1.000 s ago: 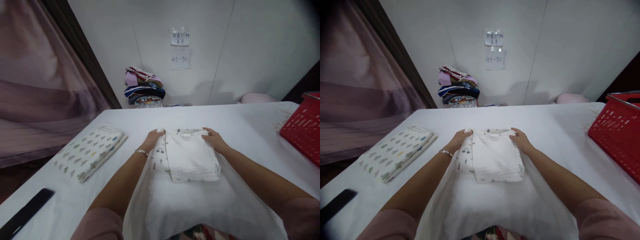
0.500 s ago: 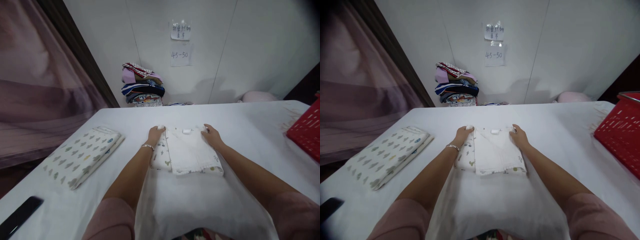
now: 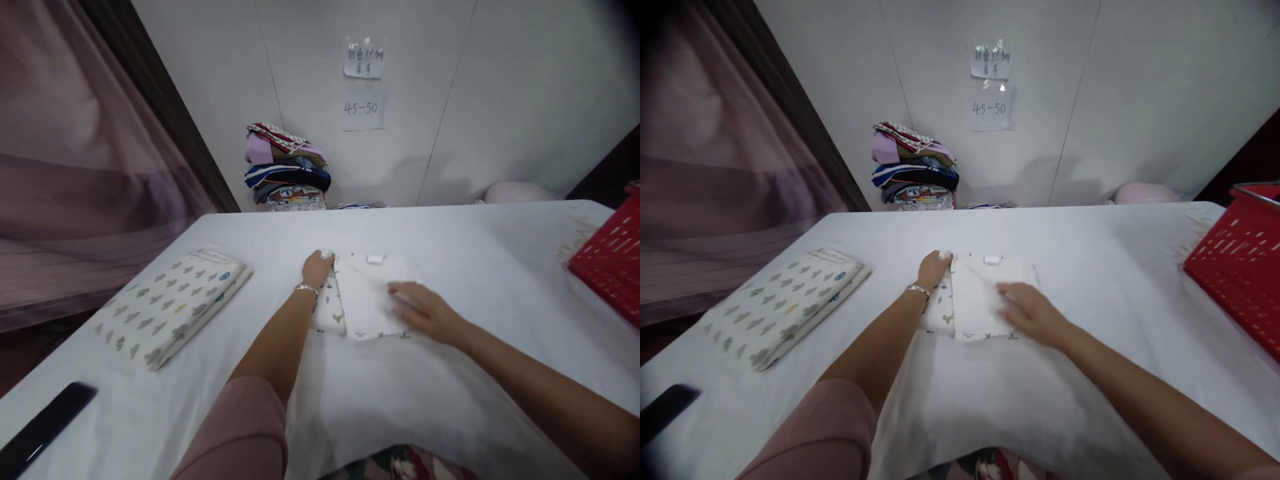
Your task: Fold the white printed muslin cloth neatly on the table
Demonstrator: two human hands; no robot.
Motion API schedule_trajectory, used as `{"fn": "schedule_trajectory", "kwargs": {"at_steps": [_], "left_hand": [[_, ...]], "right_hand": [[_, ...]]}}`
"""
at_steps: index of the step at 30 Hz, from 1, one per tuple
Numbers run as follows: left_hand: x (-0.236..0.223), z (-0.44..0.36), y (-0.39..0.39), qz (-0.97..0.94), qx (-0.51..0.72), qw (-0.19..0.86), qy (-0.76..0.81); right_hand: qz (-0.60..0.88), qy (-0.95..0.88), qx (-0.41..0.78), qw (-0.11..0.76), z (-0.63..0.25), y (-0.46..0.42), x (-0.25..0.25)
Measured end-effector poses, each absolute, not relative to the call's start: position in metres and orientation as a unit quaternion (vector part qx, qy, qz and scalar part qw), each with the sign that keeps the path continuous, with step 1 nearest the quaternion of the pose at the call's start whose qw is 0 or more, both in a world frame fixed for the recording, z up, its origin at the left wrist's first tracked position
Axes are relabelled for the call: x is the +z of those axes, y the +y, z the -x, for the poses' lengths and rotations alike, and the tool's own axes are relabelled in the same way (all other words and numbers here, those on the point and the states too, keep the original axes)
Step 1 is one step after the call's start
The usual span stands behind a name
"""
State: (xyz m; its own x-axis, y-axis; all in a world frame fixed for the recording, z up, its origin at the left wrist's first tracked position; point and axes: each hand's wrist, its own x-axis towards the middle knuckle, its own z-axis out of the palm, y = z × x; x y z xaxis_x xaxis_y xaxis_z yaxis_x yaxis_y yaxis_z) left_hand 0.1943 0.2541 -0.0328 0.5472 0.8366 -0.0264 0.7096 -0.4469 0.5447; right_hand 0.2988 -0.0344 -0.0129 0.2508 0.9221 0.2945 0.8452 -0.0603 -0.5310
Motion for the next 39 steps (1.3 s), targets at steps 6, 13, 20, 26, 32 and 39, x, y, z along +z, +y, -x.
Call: {"fn": "schedule_trajectory", "kwargs": {"at_steps": [6,13,20,26,32,39], "left_hand": [[-0.034,-0.197,0.258,-0.841,0.118,0.262,0.459],[-0.036,-0.196,0.259,-0.844,0.116,0.255,0.458],[-0.039,-0.196,0.262,-0.839,0.125,0.269,0.455],[-0.04,-0.195,0.262,-0.829,0.144,0.294,0.454],[-0.04,-0.195,0.263,-0.826,0.147,0.307,0.45],[-0.04,-0.196,0.263,-0.817,0.15,0.303,0.467]], "right_hand": [[0.659,-0.723,-0.015,0.209,-0.26,-0.054,-0.019],[0.721,-0.625,0.082,0.288,-0.274,-0.027,-0.008],[0.822,-0.186,0.196,0.502,-0.342,-0.006,-0.014],[0.829,-0.184,0.235,0.474,-0.362,-0.001,-0.023],[0.844,-0.248,0.143,0.454,-0.381,0.013,-0.024],[0.891,-0.276,0.078,0.351,-0.394,0.017,-0.032]]}}
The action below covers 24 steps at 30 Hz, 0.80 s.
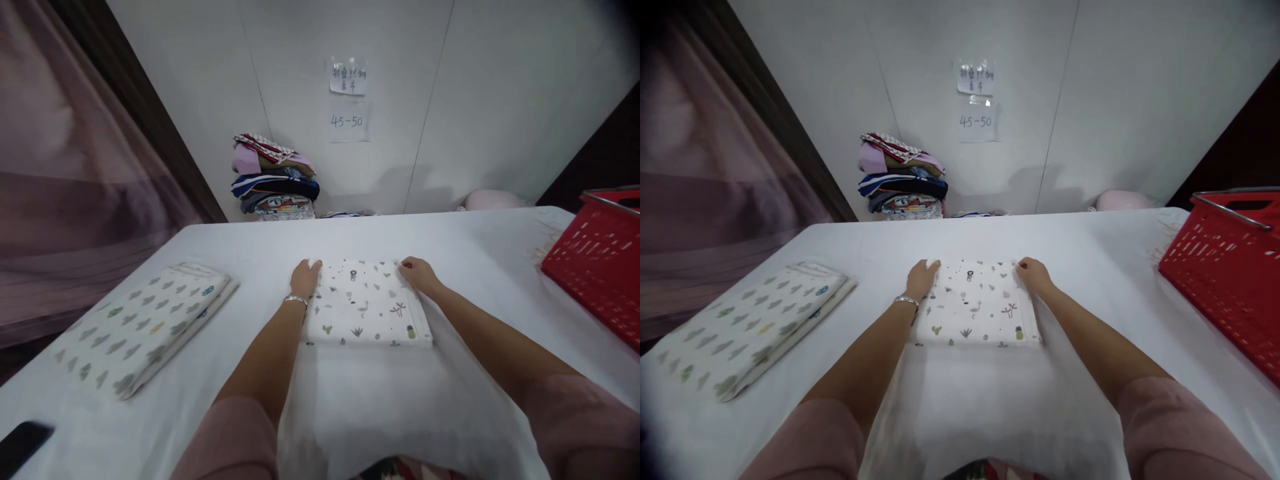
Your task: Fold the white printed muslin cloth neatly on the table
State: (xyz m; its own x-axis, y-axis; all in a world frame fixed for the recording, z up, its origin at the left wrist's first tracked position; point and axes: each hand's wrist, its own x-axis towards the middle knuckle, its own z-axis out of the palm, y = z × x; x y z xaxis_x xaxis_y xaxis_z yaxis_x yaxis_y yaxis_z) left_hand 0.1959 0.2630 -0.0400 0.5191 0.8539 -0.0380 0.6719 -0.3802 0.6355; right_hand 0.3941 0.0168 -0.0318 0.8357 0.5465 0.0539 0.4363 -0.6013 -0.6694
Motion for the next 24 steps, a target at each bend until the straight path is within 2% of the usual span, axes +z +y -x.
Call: {"fn": "schedule_trajectory", "kwargs": {"at_steps": [6,10,17,24], "left_hand": [[-0.04,-0.196,0.264,-0.817,0.157,0.305,0.463],[-0.038,-0.196,0.26,-0.809,0.164,0.312,0.471],[-0.036,-0.194,0.249,-0.793,0.195,0.265,0.512],[-0.037,-0.197,0.264,-0.847,0.111,0.197,0.482]], "right_hand": [[0.895,-0.291,0.048,0.335,-0.399,0.02,-0.04],[0.915,-0.268,0.066,0.294,-0.402,0.022,-0.047],[0.909,-0.298,0.091,0.275,-0.406,0.024,-0.049],[0.884,-0.36,0.123,0.272,-0.408,0.031,-0.039]]}}
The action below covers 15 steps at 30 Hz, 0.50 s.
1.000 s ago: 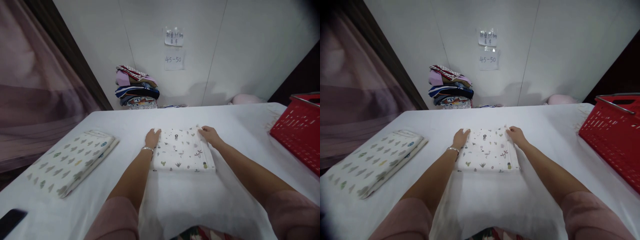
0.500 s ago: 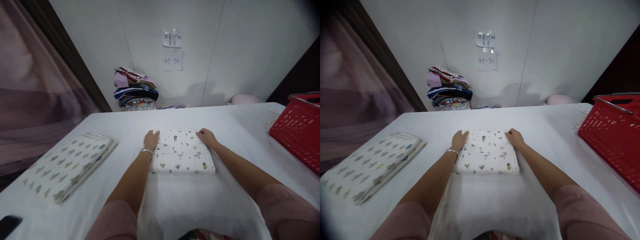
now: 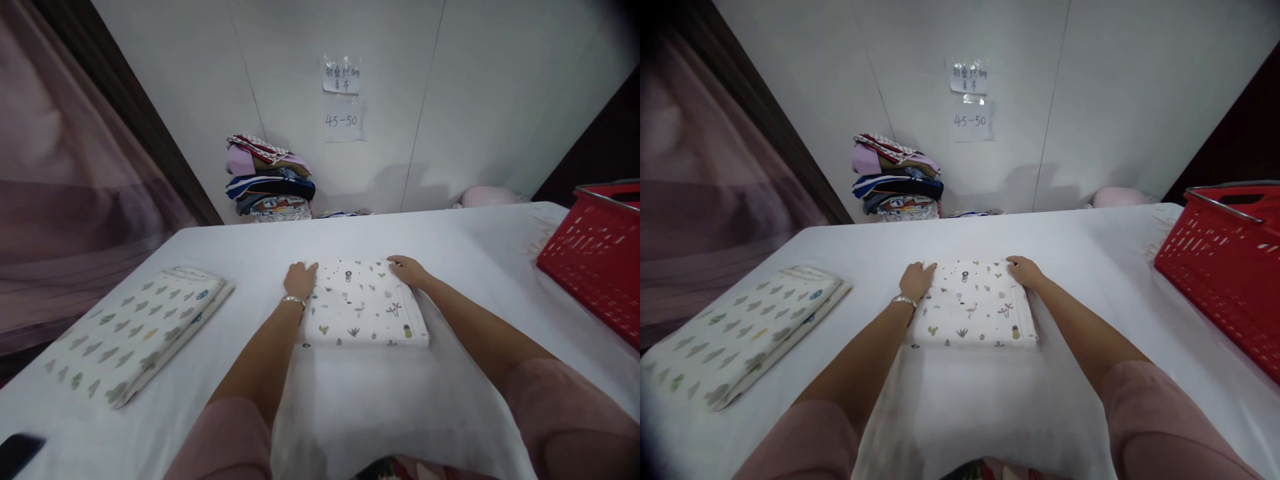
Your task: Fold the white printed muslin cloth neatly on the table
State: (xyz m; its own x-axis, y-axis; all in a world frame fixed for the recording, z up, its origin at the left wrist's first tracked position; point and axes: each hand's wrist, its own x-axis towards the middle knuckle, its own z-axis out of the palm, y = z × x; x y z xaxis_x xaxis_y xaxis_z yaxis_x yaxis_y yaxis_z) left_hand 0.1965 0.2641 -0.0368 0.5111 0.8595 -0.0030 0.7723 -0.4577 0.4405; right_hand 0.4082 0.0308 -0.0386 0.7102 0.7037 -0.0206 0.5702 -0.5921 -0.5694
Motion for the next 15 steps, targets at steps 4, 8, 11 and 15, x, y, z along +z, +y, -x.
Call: {"fn": "schedule_trajectory", "kwargs": {"at_steps": [4,8,11,15], "left_hand": [[-0.029,-0.208,0.285,-0.883,0.048,0.184,0.429],[-0.027,-0.221,0.291,-0.902,0.029,0.226,0.366],[-0.027,-0.217,0.285,-0.898,0.033,0.261,0.353],[-0.022,-0.176,0.276,-0.894,0.054,0.236,0.376]], "right_hand": [[0.889,-0.357,0.14,0.25,-0.379,0.008,-0.038],[0.874,-0.383,0.186,0.233,-0.338,-0.032,-0.036],[0.87,-0.401,0.191,0.217,-0.327,-0.048,-0.027],[0.861,-0.399,0.223,0.221,-0.331,-0.038,-0.015]]}}
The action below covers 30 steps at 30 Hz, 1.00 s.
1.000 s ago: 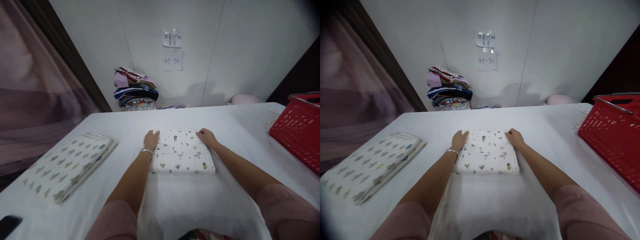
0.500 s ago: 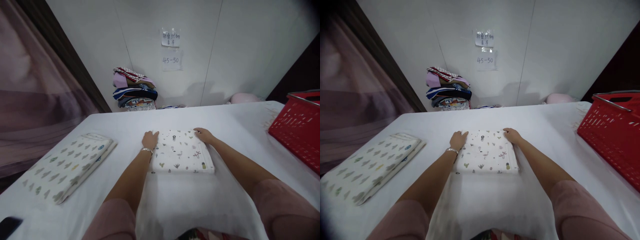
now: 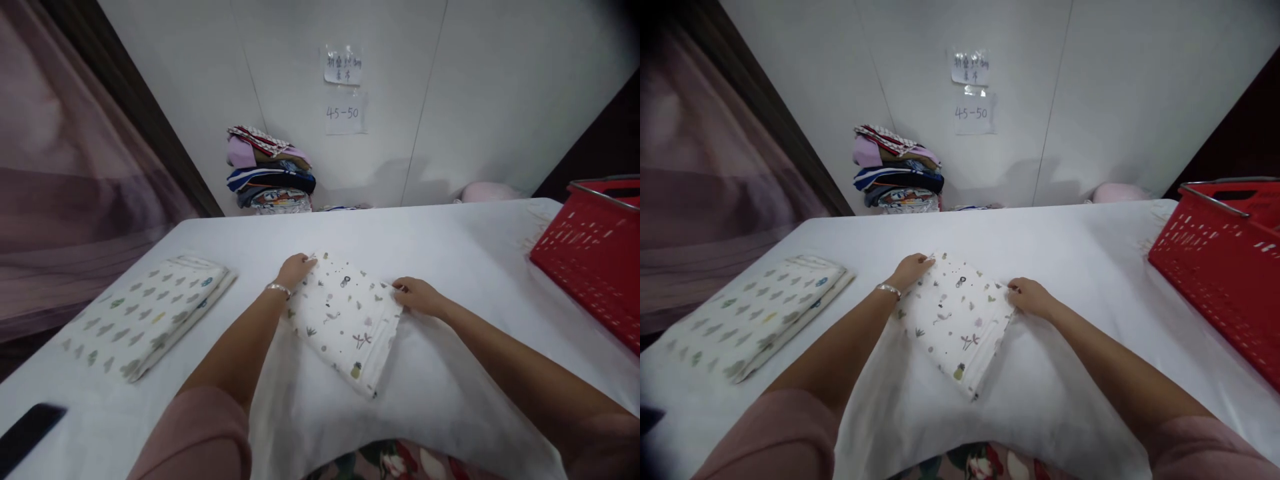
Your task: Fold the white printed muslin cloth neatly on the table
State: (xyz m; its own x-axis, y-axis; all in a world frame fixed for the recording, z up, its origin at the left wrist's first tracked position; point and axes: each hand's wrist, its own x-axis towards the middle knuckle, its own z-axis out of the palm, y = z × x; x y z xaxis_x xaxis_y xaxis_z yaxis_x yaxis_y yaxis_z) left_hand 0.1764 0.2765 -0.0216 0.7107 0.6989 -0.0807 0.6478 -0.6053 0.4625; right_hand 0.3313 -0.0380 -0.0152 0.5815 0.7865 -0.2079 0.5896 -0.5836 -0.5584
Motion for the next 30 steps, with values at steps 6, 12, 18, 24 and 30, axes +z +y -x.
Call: {"fn": "schedule_trajectory", "kwargs": {"at_steps": [6,12,18,24,30], "left_hand": [[-0.021,-0.083,0.248,-0.842,0.083,0.208,0.491],[-0.031,-0.079,0.237,-0.836,0.114,0.254,0.472],[-0.016,-0.135,0.273,-0.811,0.194,0.299,0.465],[-0.023,-0.126,0.243,-0.833,0.202,0.282,0.431],[-0.027,-0.077,0.155,-0.925,0.234,0.172,0.243]], "right_hand": [[0.841,-0.447,0.226,0.205,-0.333,-0.018,-0.021],[0.861,-0.44,0.194,0.163,-0.314,-0.026,-0.028],[0.874,-0.422,0.188,0.15,-0.24,-0.053,-0.028],[0.871,-0.398,0.21,0.196,-0.231,-0.054,-0.027],[0.886,-0.359,0.221,0.195,-0.241,-0.043,-0.028]]}}
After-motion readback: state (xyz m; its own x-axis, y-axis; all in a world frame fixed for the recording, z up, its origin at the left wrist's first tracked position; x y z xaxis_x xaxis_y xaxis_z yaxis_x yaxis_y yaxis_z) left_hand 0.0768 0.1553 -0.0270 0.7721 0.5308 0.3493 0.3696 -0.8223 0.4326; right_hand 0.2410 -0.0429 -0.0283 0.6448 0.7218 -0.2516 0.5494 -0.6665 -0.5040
